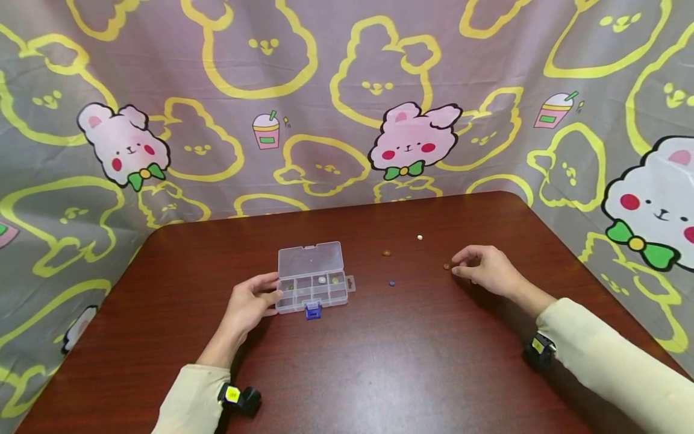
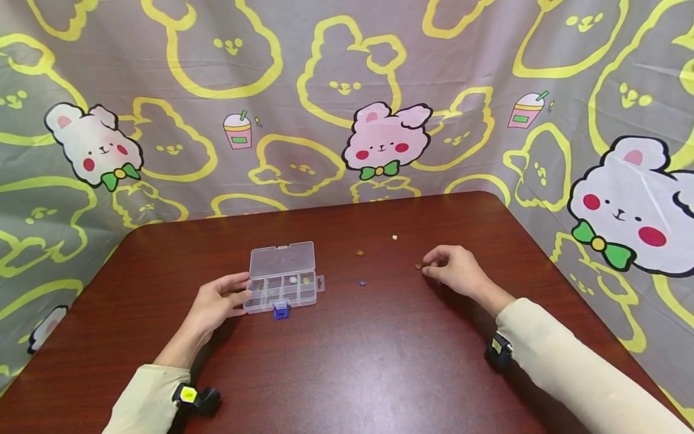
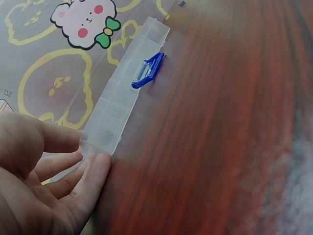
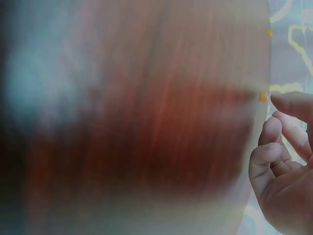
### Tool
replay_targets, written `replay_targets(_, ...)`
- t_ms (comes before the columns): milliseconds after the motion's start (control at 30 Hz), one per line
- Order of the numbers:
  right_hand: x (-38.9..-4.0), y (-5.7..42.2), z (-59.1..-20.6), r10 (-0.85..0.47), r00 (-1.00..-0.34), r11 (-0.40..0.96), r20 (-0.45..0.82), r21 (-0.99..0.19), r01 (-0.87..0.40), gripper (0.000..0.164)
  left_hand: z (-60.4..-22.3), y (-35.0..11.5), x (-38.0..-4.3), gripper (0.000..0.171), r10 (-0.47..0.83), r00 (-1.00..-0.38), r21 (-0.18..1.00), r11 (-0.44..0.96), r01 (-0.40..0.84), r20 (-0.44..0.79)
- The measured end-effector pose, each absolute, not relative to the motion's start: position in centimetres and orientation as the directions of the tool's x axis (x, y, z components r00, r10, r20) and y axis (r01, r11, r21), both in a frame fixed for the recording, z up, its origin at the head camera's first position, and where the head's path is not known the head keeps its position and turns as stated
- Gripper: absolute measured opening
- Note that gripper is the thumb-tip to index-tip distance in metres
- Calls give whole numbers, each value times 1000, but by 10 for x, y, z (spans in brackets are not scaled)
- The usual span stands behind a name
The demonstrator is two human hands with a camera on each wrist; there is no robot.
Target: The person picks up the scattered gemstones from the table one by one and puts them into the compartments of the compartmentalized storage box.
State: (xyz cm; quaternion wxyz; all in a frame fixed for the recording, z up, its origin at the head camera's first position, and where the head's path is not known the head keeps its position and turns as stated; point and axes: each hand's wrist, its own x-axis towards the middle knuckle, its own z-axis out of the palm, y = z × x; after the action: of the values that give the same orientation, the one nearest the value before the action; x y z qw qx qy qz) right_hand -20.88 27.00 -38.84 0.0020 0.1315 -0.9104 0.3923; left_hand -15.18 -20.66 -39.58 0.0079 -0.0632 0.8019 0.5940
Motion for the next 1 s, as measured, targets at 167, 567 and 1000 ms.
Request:
replay_targets(167, -213, 275, -388, -220, -970, 669, 104, -708, -228, 20, -395, -206, -151, 43, -92, -992, 951, 288, -110, -87)
replay_targets(567, -223, 272, -389, -285, -957, 642, 48, -732, -228, 30, -395, -207, -151, 43, -92, -992, 952, 287, -109, -86)
replay_targets(1000, -229, 265, -388, -341, -940, 624, 10, -745, -235, 33, -396, -207, -152, 43, -94, -992, 952, 285, -107, -83)
